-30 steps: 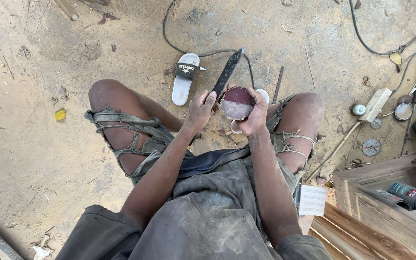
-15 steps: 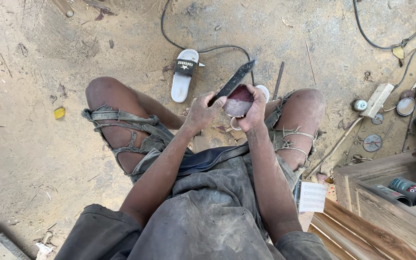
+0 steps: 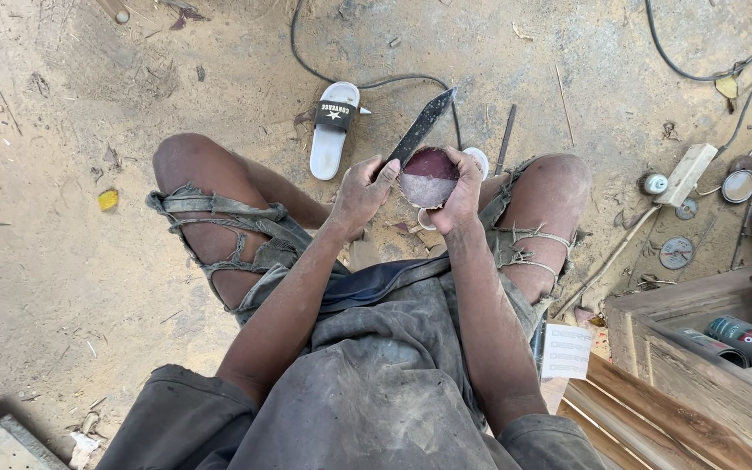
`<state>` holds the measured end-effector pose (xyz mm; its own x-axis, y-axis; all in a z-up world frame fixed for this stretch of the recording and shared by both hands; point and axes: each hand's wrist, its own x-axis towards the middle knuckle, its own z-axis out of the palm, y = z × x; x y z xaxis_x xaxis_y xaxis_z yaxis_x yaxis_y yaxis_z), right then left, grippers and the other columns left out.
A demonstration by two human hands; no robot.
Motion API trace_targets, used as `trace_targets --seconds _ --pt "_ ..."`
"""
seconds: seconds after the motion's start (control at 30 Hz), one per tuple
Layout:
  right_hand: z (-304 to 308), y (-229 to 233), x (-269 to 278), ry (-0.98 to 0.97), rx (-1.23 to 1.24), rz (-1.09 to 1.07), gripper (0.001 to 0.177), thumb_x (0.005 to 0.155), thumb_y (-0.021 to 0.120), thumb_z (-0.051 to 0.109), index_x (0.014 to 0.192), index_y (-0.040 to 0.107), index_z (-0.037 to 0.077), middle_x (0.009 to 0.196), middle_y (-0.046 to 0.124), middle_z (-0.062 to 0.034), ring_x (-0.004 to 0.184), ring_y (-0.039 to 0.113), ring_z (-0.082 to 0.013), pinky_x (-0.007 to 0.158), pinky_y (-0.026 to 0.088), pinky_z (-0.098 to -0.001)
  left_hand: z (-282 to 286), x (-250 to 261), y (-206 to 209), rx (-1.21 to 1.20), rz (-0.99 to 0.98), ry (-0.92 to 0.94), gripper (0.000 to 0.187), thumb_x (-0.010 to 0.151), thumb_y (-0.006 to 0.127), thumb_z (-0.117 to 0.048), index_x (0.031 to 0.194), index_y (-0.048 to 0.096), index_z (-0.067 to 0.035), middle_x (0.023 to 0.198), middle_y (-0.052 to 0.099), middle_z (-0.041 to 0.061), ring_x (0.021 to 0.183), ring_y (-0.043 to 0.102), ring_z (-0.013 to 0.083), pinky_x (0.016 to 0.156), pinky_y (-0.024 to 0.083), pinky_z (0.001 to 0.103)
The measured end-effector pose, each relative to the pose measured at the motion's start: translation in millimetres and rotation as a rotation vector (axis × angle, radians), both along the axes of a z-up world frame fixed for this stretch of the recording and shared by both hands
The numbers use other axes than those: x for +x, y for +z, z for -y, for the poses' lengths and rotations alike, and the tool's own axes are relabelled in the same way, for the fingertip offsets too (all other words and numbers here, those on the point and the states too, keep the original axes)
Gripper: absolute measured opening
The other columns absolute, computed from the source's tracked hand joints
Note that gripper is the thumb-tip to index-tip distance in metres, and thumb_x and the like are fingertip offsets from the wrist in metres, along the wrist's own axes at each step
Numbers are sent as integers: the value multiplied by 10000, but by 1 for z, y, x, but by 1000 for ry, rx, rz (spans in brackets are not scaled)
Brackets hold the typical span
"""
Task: Carving a small wooden disc with a knife and sanding a wooden frame with a power tool
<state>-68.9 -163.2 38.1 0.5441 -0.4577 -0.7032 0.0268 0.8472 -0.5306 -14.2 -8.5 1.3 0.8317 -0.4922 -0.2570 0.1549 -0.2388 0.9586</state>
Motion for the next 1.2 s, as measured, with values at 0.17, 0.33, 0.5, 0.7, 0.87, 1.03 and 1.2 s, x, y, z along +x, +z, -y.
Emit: trace_targets --seconds 0.17,0.33,0.5,0.7,0.87,1.03,1.2 --pt "-12 11 3 -75 13 14 142 740 755 148 801 637 198 747 639 -14 711 685 -190 715 545 -352 0 6 -6 107 35 -26 486 1004 631 -512 727 566 -118 567 514 106 604 497 197 613 423 341" --pt "7 -40 -4 -72 71 60 100 754 731 127 827 663 126 818 717 -94 769 737 -263 723 573 -396 -2 4 -14 217 87 -80 528 1001 591 -534 797 562 -47 700 550 233 677 549 356 668 445 448" --pt "-10 -25 -1 -58 162 154 196 768 720 163 949 700 91 958 768 -122 873 764 -304 794 604 -441 -1 -1 -18 267 105 -55 577 1019 548 -558 826 561 -15 758 566 287 733 575 458 689 445 498" --pt "-31 -21 7 -198 -126 152 226 797 691 259 906 745 68 849 760 -139 737 756 -284 686 596 -429 9 -5 -15 452 110 -70 586 1002 456 -655 860 559 -96 787 647 268 879 675 490 767 488 557" --pt "-45 -3 20 -53 -822 107 390 964 526 327 951 802 51 779 709 -54 752 619 -90 769 516 -250 11 -8 -7 281 67 30 615 1009 495 -606 825 518 -19 803 585 341 826 630 531 711 455 560" --pt "-31 -37 31 -86 -807 181 484 1010 533 441 964 779 27 725 727 -133 567 682 -157 500 662 -321 15 -10 -14 182 14 95 556 1028 531 -530 767 566 -40 672 548 242 701 566 277 696 467 459" --pt "-36 -24 23 -224 -700 87 468 1019 536 474 1021 769 68 840 724 -89 687 659 -125 632 634 -331 14 -9 -29 130 -3 98 507 1030 561 -504 732 589 -95 565 529 134 641 556 231 657 460 418"
